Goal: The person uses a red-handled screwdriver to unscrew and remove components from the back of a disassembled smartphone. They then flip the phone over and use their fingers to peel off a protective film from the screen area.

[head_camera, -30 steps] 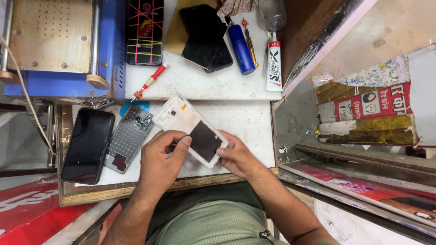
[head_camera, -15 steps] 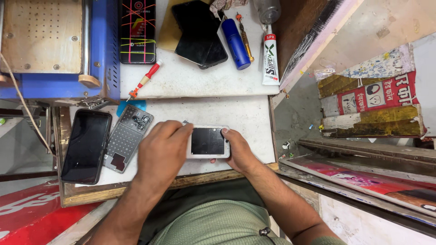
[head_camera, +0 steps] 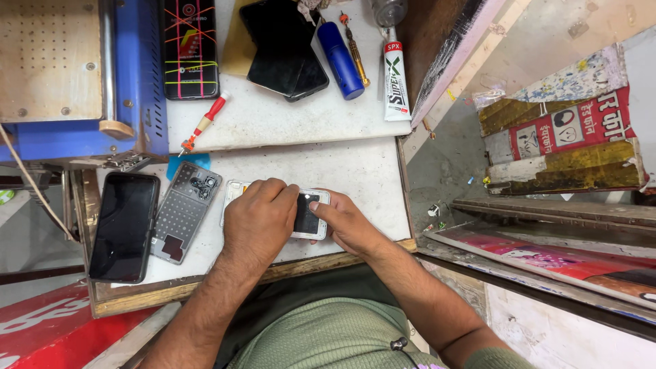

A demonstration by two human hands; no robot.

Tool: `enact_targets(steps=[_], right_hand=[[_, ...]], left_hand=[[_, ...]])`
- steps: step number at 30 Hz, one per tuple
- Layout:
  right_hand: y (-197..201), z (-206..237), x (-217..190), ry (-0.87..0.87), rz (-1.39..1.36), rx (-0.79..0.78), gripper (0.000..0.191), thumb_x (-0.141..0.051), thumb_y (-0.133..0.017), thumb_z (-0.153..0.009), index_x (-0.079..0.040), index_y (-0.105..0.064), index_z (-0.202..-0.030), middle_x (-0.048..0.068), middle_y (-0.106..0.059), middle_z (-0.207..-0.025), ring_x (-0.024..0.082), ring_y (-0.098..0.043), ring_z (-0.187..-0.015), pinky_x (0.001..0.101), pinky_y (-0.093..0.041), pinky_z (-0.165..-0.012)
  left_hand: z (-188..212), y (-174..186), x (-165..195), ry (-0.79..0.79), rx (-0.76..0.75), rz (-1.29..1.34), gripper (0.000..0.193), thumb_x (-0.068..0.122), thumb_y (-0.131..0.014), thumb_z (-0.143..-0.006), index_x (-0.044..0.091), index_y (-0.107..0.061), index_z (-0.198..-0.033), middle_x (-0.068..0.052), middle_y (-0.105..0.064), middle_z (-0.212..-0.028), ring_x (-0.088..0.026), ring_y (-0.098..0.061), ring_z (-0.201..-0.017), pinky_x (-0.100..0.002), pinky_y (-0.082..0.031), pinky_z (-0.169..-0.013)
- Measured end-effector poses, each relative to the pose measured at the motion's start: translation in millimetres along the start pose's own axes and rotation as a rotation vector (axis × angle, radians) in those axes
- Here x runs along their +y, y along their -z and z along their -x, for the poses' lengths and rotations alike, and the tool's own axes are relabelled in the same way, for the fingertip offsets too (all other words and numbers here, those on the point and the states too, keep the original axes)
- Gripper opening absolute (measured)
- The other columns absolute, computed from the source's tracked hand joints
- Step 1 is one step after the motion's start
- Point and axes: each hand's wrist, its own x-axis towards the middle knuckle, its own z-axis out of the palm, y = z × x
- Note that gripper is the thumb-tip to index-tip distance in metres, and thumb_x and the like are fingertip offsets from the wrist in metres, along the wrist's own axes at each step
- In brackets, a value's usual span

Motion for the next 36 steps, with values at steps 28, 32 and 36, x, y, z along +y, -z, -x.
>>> enact_targets(steps=[28, 32, 36], right_hand=[[2.1, 3.3, 5.1, 0.224, 0.559, -0.076, 0.065, -0.012, -0.069, -0.093, 0.002, -0.044, -0.151, 0.016, -0.062, -0.134, 0.021, -0.06, -0.126, 0.0366, -0.049, -0.111], [2.1, 4.7, 6.1, 0.163, 0.464, -0.062, 0.063, -0.012, -0.062, -0.094, 0.002, -0.044, -0.153, 0.015, -0.064, -0.131, 0.02, -0.061, -0.122, 0.0365, -0.052, -0.108], [-0.4, 4.2, 5.6, 0.167, 0.511, -0.048, 0.057, -0.017, -0.066, -0.1, 0.002, -0.045, -0.151, 0.015, -0.064, -0.132, 0.02, -0.06, -0.126, 0.0361, -0.051, -0.111]], left_hand=[[7.5, -4.2, 30.7, 0.142, -0.063, 0.221, 0.013, 0.008, -0.074, -0.08, 0.01, -0.076, -0.093, -0.005, -0.07, -0.087, -0.026, -0.069, -0.083, -0.038, -0.058, -0.068], [9.2, -1.7, 28.0, 0.251, -0.017, 0.258, 0.011, 0.016, -0.077, -0.087, 0.008, -0.074, -0.095, -0.007, -0.07, -0.086, -0.028, -0.068, -0.082, -0.042, -0.056, -0.07], [12.0, -5.3, 32.4, 0.256, 0.009, 0.277, 0.013, 0.014, -0.075, -0.089, 0.007, -0.074, -0.1, -0.008, -0.07, -0.087, -0.029, -0.067, -0.081, -0.042, -0.056, -0.07]])
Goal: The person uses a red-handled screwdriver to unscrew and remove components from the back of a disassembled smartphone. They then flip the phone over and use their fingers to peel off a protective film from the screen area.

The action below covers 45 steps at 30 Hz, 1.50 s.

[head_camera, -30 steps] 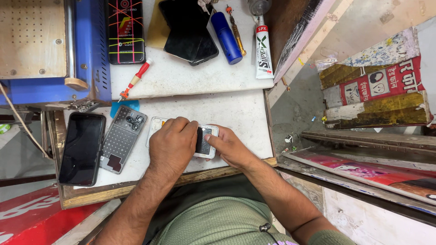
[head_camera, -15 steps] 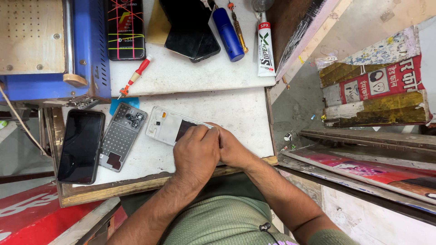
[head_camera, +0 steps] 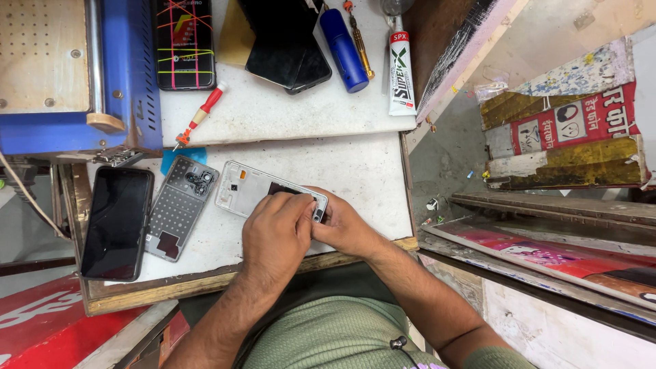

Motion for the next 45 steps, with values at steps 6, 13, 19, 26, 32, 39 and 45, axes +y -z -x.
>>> enact_targets(steps=[6, 13, 19, 26, 32, 39, 45], right_hand=[[-0.7, -0.9, -0.6, -0.003, 0.024, 0.008, 0.062, -0.017, -0.065, -0.098, 0.001, -0.042, -0.152, 0.016, -0.062, -0.134, 0.021, -0.06, -0.125, 0.0373, -0.052, -0.109], [1.2, 1.8, 1.9, 0.011, -0.004, 0.005, 0.067, -0.012, -0.062, -0.094, 0.001, -0.037, -0.155, 0.018, -0.06, -0.136, 0.023, -0.06, -0.125, 0.0388, -0.053, -0.108], [2.0, 1.9, 7.1, 0.102, 0.052, -0.007, 0.061, -0.015, -0.067, -0.1, 0.001, -0.04, -0.153, 0.015, -0.059, -0.138, 0.02, -0.058, -0.129, 0.0356, -0.05, -0.111], [3.7, 5.9, 1.7, 0.005, -0.217, -0.035, 0.06, -0.021, -0.071, -0.1, 0.0, -0.043, -0.149, 0.011, -0.063, -0.118, 0.016, -0.063, -0.107, 0.0307, -0.056, -0.091], [3.8, 6.5, -6.5, -0.037, -0.461, -0.05, 0.058, -0.022, -0.074, -0.096, 0.002, -0.044, -0.14, 0.013, -0.066, -0.111, 0.018, -0.068, -0.096, 0.0353, -0.063, -0.08], [8.4, 4.3, 9.5, -0.106, -0.498, 0.047, 0.042, -0.022, -0.063, -0.099, 0.007, -0.053, -0.127, 0.017, -0.067, -0.105, 0.021, -0.069, -0.092, 0.0358, -0.062, -0.073], [9.9, 6.5, 12.1, -0.199, -0.418, 0.037, 0.036, -0.02, -0.061, -0.097, 0.008, -0.061, -0.12, 0.016, -0.066, -0.1, 0.02, -0.065, -0.088, 0.0352, -0.057, -0.073]], left_hand=[[2.7, -7.3, 4.2, -0.034, -0.025, 0.004, 0.01, 0.012, -0.074, -0.088, 0.005, -0.072, -0.094, -0.009, -0.07, -0.084, -0.028, -0.067, -0.076, -0.041, -0.056, -0.066], [-11.6, -2.3, -9.5, 0.187, -0.06, 0.031, 0.008, 0.013, -0.072, -0.091, 0.006, -0.069, -0.089, -0.009, -0.068, -0.08, -0.024, -0.068, -0.071, -0.037, -0.056, -0.061], [-4.6, -4.3, 8.5, -0.073, 0.006, -0.003, 0.008, 0.007, -0.072, -0.082, 0.006, -0.071, -0.09, -0.011, -0.068, -0.082, -0.03, -0.066, -0.076, -0.041, -0.055, -0.067], [-2.7, 35.0, 4.2, -0.003, -0.026, 0.294, 0.016, 0.005, -0.07, -0.09, 0.004, -0.073, -0.106, -0.011, -0.074, -0.094, -0.027, -0.071, -0.08, -0.036, -0.055, -0.068], [14.9, 74.1, 5.8, 0.179, -0.045, 0.297, 0.013, 0.005, -0.07, -0.09, 0.005, -0.072, -0.103, -0.008, -0.074, -0.085, -0.017, -0.071, -0.062, -0.03, -0.052, -0.051], [18.6, 68.8, 2.8, 0.056, -0.094, 0.118, 0.019, 0.004, -0.067, -0.093, 0.005, -0.069, -0.111, -0.013, -0.073, -0.085, -0.029, -0.071, -0.067, -0.038, -0.055, -0.055], [6.7, 42.8, 4.5, 0.03, -0.03, 0.035, 0.009, 0.006, -0.072, -0.091, 0.007, -0.068, -0.1, -0.009, -0.07, -0.087, -0.031, -0.07, -0.077, -0.042, -0.056, -0.066]])
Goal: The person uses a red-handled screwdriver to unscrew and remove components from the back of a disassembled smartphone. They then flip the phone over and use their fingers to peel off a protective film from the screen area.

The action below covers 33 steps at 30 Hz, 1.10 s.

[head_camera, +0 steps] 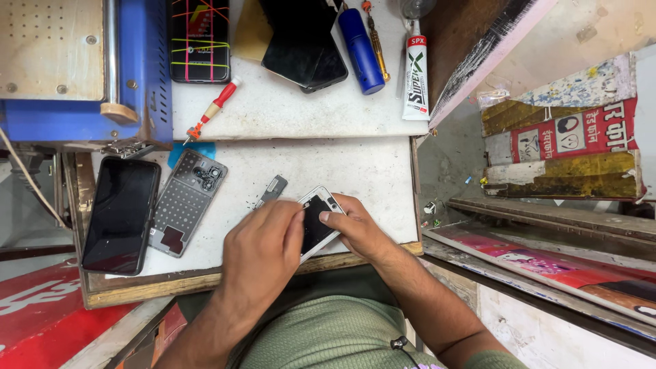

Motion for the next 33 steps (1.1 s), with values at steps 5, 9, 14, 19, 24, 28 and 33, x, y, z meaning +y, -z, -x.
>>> enact_targets(steps=[5, 9, 14, 19, 24, 28, 33], right_hand=[[-4.1, -2.0, -2.0, 0.076, 0.001, -0.05, 0.037, -0.018, -0.061, -0.096, 0.006, -0.06, -0.124, 0.01, -0.065, -0.107, 0.015, -0.061, -0.1, 0.0324, -0.053, -0.09], [-2.4, -2.6, -1.7, 0.092, 0.125, -0.054, 0.035, -0.021, -0.059, -0.098, 0.006, -0.061, -0.121, 0.009, -0.067, -0.103, 0.015, -0.062, -0.099, 0.0324, -0.053, -0.088], [-2.3, -2.7, -1.4, 0.109, 0.18, -0.052, 0.035, -0.022, -0.059, -0.098, 0.005, -0.062, -0.12, 0.008, -0.066, -0.103, 0.015, -0.06, -0.098, 0.0319, -0.052, -0.088], [-4.2, -0.8, -4.1, 0.127, 0.223, -0.07, 0.034, -0.02, -0.056, -0.098, 0.004, -0.063, -0.121, 0.007, -0.067, -0.104, 0.014, -0.061, -0.099, 0.0309, -0.052, -0.089], [-3.9, -1.3, -3.0, 0.117, 0.225, -0.048, 0.032, -0.017, -0.054, -0.097, 0.004, -0.063, -0.12, 0.007, -0.067, -0.104, 0.014, -0.06, -0.099, 0.0313, -0.052, -0.091], [-2.2, -0.6, -2.0, 0.102, 0.26, -0.049, 0.03, -0.016, -0.052, -0.096, 0.004, -0.063, -0.118, 0.008, -0.066, -0.1, 0.015, -0.062, -0.096, 0.0336, -0.054, -0.087], [-3.2, -1.6, -1.7, 0.081, 0.209, -0.032, 0.032, -0.016, -0.052, -0.096, 0.003, -0.061, -0.12, 0.008, -0.065, -0.105, 0.015, -0.061, -0.1, 0.0335, -0.053, -0.09]], left_hand=[[-12.8, -22.2, -6.7, -0.072, 0.067, 0.021, 0.016, 0.004, -0.073, -0.088, 0.005, -0.073, -0.104, -0.008, -0.069, -0.095, -0.027, -0.071, -0.081, -0.038, -0.059, -0.07], [-13.2, -35.4, -10.4, -0.092, 0.093, -0.033, 0.02, 0.005, -0.074, -0.087, 0.006, -0.076, -0.107, -0.006, -0.07, -0.096, -0.024, -0.072, -0.082, -0.035, -0.061, -0.071], [-10.6, -41.9, -15.7, -0.087, 0.086, -0.064, 0.021, 0.006, -0.075, -0.087, 0.006, -0.076, -0.107, -0.006, -0.071, -0.096, -0.022, -0.073, -0.081, -0.034, -0.061, -0.069], [-9.3, -43.1, -17.6, -0.079, 0.105, -0.06, 0.017, 0.006, -0.076, -0.088, 0.006, -0.076, -0.106, -0.005, -0.071, -0.095, -0.021, -0.073, -0.078, -0.033, -0.061, -0.065], [-10.6, -44.3, -16.7, -0.113, 0.097, -0.082, 0.02, 0.007, -0.076, -0.086, 0.005, -0.076, -0.106, -0.008, -0.071, -0.095, -0.022, -0.073, -0.078, -0.033, -0.061, -0.065], [-9.9, -44.1, -17.2, -0.18, 0.033, -0.071, 0.02, 0.006, -0.075, -0.088, 0.003, -0.074, -0.107, -0.007, -0.071, -0.095, -0.021, -0.073, -0.083, -0.032, -0.061, -0.068], [-11.9, -43.1, -22.7, -0.193, 0.022, -0.034, 0.018, 0.005, -0.075, -0.086, 0.005, -0.075, -0.104, -0.006, -0.072, -0.095, -0.021, -0.073, -0.083, -0.033, -0.061, -0.068]])
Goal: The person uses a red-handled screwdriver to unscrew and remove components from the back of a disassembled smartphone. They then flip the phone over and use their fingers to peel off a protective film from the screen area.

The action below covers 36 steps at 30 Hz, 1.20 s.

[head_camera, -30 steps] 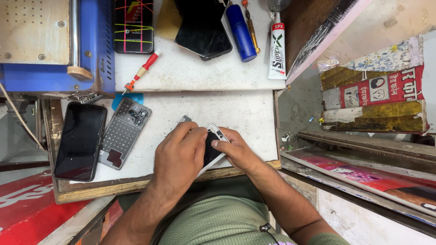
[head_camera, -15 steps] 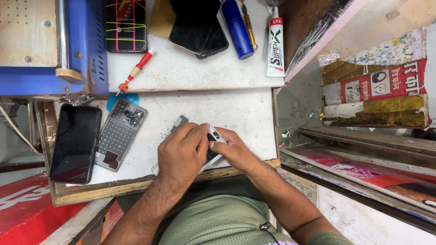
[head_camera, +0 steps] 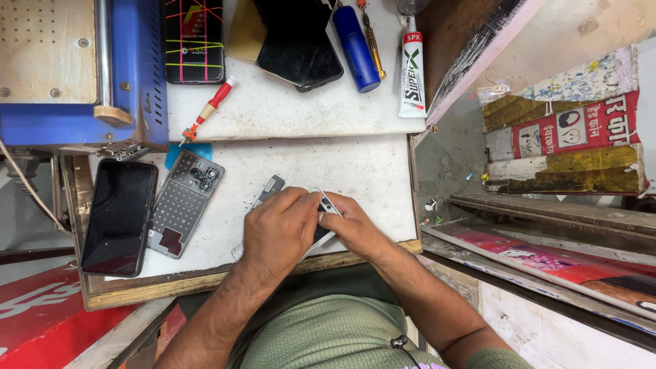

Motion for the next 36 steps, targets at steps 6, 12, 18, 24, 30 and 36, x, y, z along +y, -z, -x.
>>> enact_targets(steps=[6, 12, 18, 24, 30, 36], right_hand=[[1.5, 0.0, 1.0, 0.052, 0.027, -0.022, 0.032, -0.015, -0.053, -0.099, 0.005, -0.061, -0.122, 0.008, -0.067, -0.106, 0.014, -0.06, -0.101, 0.0312, -0.052, -0.091], [2.1, -1.0, 5.1, 0.029, -0.067, 0.006, 0.034, -0.013, -0.054, -0.095, 0.004, -0.061, -0.124, 0.006, -0.066, -0.108, 0.012, -0.059, -0.101, 0.0296, -0.051, -0.091], [4.0, 0.0, 6.4, 0.065, -0.029, -0.024, 0.031, -0.014, -0.053, -0.098, 0.005, -0.061, -0.122, 0.006, -0.066, -0.108, 0.012, -0.059, -0.101, 0.0294, -0.051, -0.09], [1.9, -2.1, 3.8, -0.013, 0.001, 0.015, 0.033, -0.015, -0.052, -0.094, 0.003, -0.061, -0.12, 0.007, -0.067, -0.102, 0.013, -0.062, -0.096, 0.0311, -0.053, -0.084], [0.4, 0.4, -2.7, 0.031, 0.098, 0.02, 0.03, -0.014, -0.051, -0.096, 0.003, -0.062, -0.118, 0.008, -0.066, -0.102, 0.014, -0.061, -0.098, 0.0307, -0.053, -0.087], [-3.1, 0.9, -7.2, 0.028, 0.1, 0.009, 0.029, -0.013, -0.051, -0.096, 0.003, -0.063, -0.117, 0.006, -0.067, -0.103, 0.014, -0.061, -0.098, 0.0303, -0.052, -0.088]], left_hand=[[-0.2, -3.6, 1.4, 0.089, 0.066, 0.018, 0.017, 0.006, -0.075, -0.087, 0.005, -0.075, -0.104, -0.007, -0.072, -0.096, -0.023, -0.073, -0.079, -0.034, -0.061, -0.066], [1.9, -0.1, 1.5, 0.006, 0.055, 0.053, 0.019, 0.004, -0.074, -0.083, 0.006, -0.074, -0.102, -0.005, -0.071, -0.094, -0.025, -0.074, -0.08, -0.036, -0.06, -0.067], [0.1, -2.3, 2.3, 0.048, 0.034, 0.025, 0.018, 0.006, -0.075, -0.086, 0.005, -0.074, -0.104, -0.005, -0.07, -0.093, -0.023, -0.073, -0.077, -0.034, -0.06, -0.064], [0.7, -3.7, 0.4, 0.059, 0.025, 0.021, 0.018, 0.006, -0.075, -0.086, 0.006, -0.075, -0.104, -0.005, -0.071, -0.094, -0.02, -0.074, -0.078, -0.032, -0.061, -0.065], [2.2, -3.3, 0.7, -0.004, 0.008, 0.0, 0.019, 0.005, -0.075, -0.085, 0.005, -0.075, -0.104, -0.005, -0.072, -0.094, -0.021, -0.073, -0.079, -0.033, -0.061, -0.065], [1.3, 0.8, -0.4, -0.023, 0.0, 0.043, 0.018, 0.005, -0.074, -0.085, 0.006, -0.075, -0.103, -0.004, -0.072, -0.095, -0.02, -0.074, -0.081, -0.032, -0.061, -0.065]])
